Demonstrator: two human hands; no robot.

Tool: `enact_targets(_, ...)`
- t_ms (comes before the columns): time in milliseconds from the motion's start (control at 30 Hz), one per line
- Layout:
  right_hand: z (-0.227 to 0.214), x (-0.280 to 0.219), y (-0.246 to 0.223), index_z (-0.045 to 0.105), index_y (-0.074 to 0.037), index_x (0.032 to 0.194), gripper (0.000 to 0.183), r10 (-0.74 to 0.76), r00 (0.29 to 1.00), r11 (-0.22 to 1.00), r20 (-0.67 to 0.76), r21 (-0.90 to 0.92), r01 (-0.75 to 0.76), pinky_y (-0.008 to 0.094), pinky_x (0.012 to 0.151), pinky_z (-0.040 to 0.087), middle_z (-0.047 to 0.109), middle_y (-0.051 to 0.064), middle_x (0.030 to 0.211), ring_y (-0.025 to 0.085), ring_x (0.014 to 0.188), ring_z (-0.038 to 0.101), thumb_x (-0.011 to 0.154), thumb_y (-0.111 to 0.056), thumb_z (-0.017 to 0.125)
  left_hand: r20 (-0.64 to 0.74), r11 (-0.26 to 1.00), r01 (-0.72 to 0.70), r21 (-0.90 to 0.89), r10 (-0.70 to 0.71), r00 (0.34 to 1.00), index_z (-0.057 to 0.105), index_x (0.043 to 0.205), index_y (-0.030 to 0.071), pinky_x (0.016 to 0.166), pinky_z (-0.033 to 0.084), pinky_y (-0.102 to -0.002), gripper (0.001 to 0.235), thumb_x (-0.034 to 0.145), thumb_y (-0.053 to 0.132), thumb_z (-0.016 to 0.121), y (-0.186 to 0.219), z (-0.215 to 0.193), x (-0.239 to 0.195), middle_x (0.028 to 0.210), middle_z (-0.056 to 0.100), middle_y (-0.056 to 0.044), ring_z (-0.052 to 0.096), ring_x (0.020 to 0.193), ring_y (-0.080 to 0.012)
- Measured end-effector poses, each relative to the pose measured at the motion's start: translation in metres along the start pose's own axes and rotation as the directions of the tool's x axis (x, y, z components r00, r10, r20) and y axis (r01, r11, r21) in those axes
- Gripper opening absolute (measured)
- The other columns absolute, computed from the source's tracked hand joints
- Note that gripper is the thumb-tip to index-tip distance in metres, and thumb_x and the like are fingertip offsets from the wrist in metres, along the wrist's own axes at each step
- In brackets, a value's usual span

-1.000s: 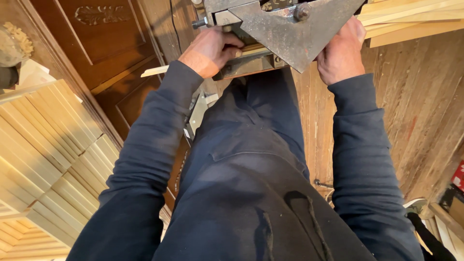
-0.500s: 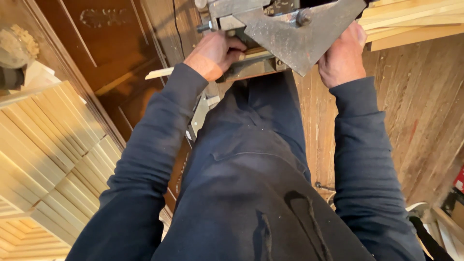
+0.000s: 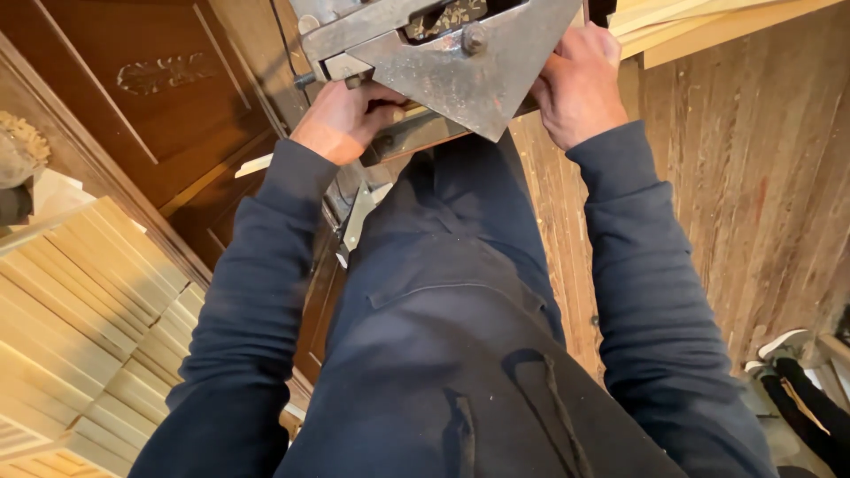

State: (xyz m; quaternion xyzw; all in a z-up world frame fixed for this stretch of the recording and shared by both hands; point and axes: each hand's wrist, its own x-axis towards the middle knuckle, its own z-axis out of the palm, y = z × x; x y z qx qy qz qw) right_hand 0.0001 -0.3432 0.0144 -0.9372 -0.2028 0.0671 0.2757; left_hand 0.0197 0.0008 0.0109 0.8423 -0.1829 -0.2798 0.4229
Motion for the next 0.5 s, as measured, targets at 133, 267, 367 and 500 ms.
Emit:
enact_targets(133,0.000,0.000,-0.002,0.073,-0.009,0.117,0.023,0.014,1.000,1.000,0.002,0.015,-0.014,0.048,0.114,0.033,0.062,0.009,0.124,0.033,0.122,0.054,0.094,-0.007,0.074,0.012,1.000,0.019,-0.001,-0.019,1.000,0.075,0.114,0.000,0.089,0.052,-0.046,0.026,0.095,0.017,0.069,0.000,0.000,0.000,0.109,0.073,-0.021,0.068,0.103,-0.0417)
enact_targets(267,-0.001,0.000,-0.002,0.073,-0.009,0.117,0.022,0.011,1.000,1.000,-0.006,0.017,-0.011,0.047,0.114,0.033,0.062,0.008,0.124,0.033,0.123,0.053,0.095,-0.007,0.073,0.005,1.000,0.006,0.003,-0.006,1.000,0.075,0.115,0.000,0.090,0.052,-0.046,0.025,0.096,0.016,0.070,0.002,0.000,-0.001,0.109,0.074,-0.021,0.068,0.104,-0.0416)
enact_targets(367,0.001,-0.003,0.003,0.073,-0.009,0.118,0.021,0.008,1.000,1.000,-0.009,0.003,-0.008,0.047,0.114,0.033,0.062,0.008,0.121,0.033,0.123,0.053,0.096,-0.008,0.073,-0.007,1.000,-0.008,-0.002,0.008,1.000,0.074,0.116,0.000,0.090,0.053,-0.046,0.025,0.096,0.015,0.070,0.007,-0.001,-0.001,0.109,0.074,-0.021,0.068,0.104,-0.0417)
enact_targets(500,0.003,-0.005,0.006,0.073,-0.009,0.117,0.018,0.006,1.000,1.000,0.000,-0.025,-0.006,0.047,0.111,0.034,0.061,0.008,0.117,0.033,0.122,0.053,0.099,-0.011,0.071,0.004,0.998,0.067,0.016,-0.067,0.998,0.075,0.118,0.004,0.089,0.053,-0.046,0.025,0.096,0.016,0.071,0.014,-0.001,0.000,0.108,0.074,-0.020,0.068,0.102,-0.0414)
